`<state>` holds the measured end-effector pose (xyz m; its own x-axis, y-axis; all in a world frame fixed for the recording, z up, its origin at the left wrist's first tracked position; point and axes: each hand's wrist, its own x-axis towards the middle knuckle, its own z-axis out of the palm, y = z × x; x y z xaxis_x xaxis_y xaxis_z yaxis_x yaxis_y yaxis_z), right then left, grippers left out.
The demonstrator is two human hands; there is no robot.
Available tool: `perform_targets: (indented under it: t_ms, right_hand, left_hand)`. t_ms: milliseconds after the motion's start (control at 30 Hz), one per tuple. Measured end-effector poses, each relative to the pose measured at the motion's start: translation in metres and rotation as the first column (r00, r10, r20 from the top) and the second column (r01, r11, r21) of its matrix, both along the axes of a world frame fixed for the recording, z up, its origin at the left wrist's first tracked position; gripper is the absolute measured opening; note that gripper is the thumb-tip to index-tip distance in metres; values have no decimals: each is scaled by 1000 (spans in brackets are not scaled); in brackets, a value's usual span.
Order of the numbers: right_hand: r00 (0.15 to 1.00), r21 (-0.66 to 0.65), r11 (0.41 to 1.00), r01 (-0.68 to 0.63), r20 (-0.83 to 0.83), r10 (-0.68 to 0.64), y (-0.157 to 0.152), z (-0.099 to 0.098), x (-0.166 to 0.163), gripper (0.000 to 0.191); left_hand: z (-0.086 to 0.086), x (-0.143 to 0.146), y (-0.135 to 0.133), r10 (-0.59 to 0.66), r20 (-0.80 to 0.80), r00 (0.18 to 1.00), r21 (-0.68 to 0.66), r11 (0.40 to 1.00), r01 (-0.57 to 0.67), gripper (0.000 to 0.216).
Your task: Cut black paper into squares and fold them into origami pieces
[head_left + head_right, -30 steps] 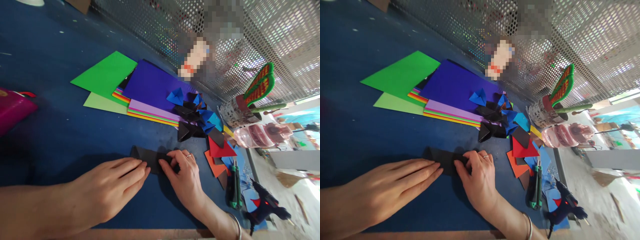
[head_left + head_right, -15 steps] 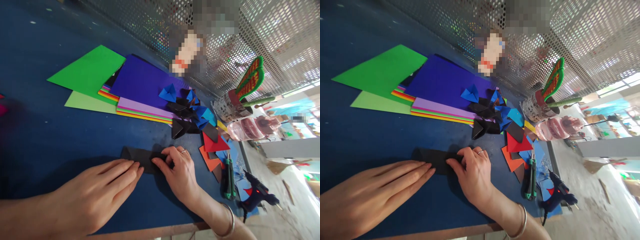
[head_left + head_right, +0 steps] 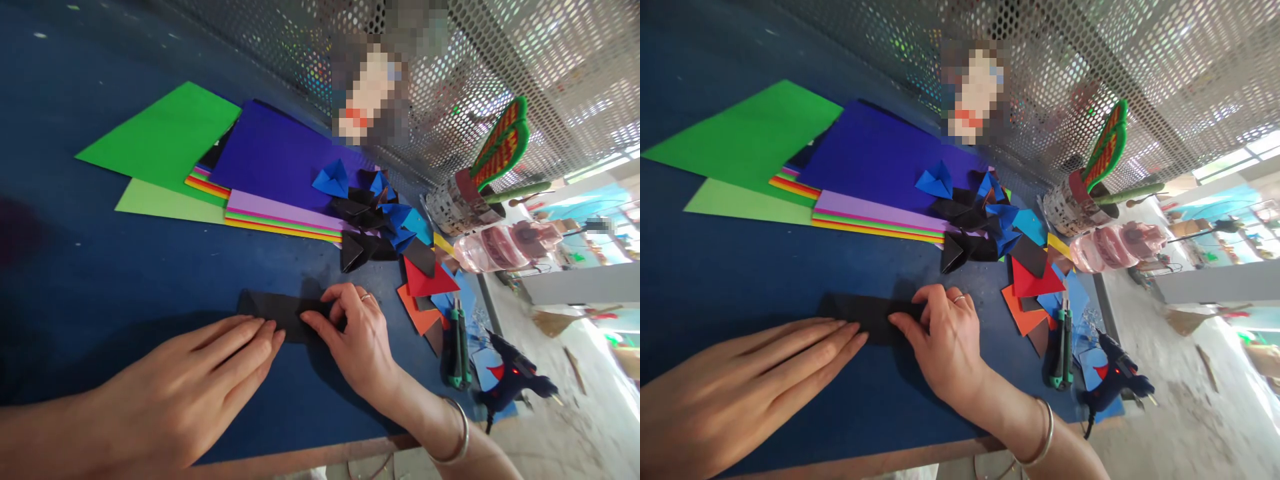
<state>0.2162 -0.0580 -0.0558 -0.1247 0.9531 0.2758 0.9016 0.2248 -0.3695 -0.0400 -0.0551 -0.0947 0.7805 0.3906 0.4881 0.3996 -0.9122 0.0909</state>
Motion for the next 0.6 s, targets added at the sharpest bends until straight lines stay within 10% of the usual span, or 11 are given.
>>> perform_targets:
  t_ms: [600]
  right_hand:
    - [984, 86, 987, -137, -106, 146, -12, 3, 3, 11]
  left_hand:
    - [6, 1, 1, -4, 16, 1000, 43, 999, 3, 50]
